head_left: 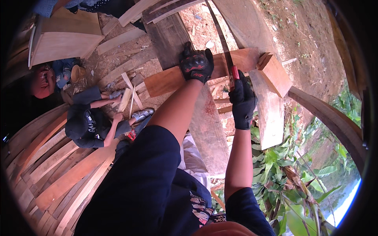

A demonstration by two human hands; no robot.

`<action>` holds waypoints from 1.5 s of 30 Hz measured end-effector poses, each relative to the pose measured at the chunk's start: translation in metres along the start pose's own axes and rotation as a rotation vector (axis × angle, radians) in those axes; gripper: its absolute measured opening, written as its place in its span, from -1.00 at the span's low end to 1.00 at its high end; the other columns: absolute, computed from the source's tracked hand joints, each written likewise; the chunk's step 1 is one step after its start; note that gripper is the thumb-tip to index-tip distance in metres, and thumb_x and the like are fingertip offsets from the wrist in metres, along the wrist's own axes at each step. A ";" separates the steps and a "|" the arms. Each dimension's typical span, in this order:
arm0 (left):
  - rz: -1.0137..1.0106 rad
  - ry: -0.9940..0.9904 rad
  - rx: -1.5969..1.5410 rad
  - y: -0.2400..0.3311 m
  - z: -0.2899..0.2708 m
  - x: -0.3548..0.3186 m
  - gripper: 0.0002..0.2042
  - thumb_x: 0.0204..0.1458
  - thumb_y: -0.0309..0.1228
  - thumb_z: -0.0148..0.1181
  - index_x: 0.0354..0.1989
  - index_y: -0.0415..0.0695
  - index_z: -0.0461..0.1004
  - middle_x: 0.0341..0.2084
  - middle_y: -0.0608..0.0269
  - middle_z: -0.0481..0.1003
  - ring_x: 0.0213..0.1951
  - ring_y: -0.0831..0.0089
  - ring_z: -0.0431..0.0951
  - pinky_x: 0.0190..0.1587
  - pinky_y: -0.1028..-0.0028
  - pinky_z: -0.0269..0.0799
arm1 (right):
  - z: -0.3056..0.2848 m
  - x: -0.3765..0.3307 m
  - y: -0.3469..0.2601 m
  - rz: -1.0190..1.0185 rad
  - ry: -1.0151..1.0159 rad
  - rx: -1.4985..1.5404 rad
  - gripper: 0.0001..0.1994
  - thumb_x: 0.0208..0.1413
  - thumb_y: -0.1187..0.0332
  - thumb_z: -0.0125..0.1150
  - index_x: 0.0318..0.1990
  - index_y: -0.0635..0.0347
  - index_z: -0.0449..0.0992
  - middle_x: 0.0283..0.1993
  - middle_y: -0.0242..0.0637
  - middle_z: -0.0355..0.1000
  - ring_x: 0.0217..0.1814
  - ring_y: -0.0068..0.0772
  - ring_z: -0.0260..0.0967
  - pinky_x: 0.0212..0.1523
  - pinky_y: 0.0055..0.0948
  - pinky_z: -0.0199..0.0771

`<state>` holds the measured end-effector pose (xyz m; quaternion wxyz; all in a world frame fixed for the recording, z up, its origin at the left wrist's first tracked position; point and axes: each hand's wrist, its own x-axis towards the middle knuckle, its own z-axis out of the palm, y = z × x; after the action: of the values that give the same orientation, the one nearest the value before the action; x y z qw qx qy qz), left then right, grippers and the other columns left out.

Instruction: The person uses a hand saw to cut a wooden plank resting on a wooden frame. They hold the plank with one hand and saw with the other, completing a cut and separating a piece of wood.

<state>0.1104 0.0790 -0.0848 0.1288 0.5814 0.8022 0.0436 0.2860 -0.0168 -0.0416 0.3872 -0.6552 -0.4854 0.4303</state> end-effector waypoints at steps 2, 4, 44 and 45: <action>0.042 -0.024 0.037 -0.001 0.003 0.002 -0.34 0.42 0.14 -0.13 -0.10 -0.20 0.77 0.10 -0.07 0.68 0.49 0.01 0.33 0.52 0.01 0.22 | -0.002 -0.011 0.013 0.015 0.013 0.022 -0.53 0.56 0.07 0.10 0.39 0.17 0.59 -0.49 -0.36 0.44 -0.53 -0.58 0.37 -0.46 -0.37 0.38; 0.065 -0.023 0.032 -0.001 0.004 0.003 -0.35 0.42 0.13 -0.14 -0.13 -0.18 0.78 0.09 -0.06 0.68 0.49 0.02 0.33 0.51 0.02 0.23 | -0.005 -0.016 0.009 0.054 0.015 0.024 -0.54 0.56 0.08 0.09 0.38 0.16 0.60 -0.50 -0.38 0.44 -0.52 -0.58 0.37 -0.45 -0.37 0.39; 0.077 0.006 0.136 -0.003 0.010 0.009 -0.38 0.46 0.02 -0.26 -0.07 -0.12 0.77 0.08 0.05 0.71 0.50 0.10 0.34 0.45 -0.04 0.24 | -0.032 -0.122 0.045 0.244 0.008 -0.051 -0.56 0.55 0.15 0.11 0.42 0.15 0.56 -0.39 -0.45 0.47 -0.38 -0.66 0.29 -0.30 -0.47 0.42; 0.085 -0.001 0.124 -0.003 0.011 0.010 -0.38 0.46 0.01 -0.26 -0.08 -0.12 0.77 0.08 0.05 0.71 0.49 0.09 0.35 0.45 -0.05 0.25 | -0.035 -0.130 0.043 0.262 0.018 -0.059 -0.56 0.55 0.16 0.12 0.42 0.15 0.56 -0.38 -0.46 0.48 -0.37 -0.66 0.30 -0.30 -0.48 0.42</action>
<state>0.1077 0.0864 -0.0972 0.0910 0.6219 0.7778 -0.0010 0.3114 -0.1561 -0.0456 0.3128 -0.7278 -0.4046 0.4569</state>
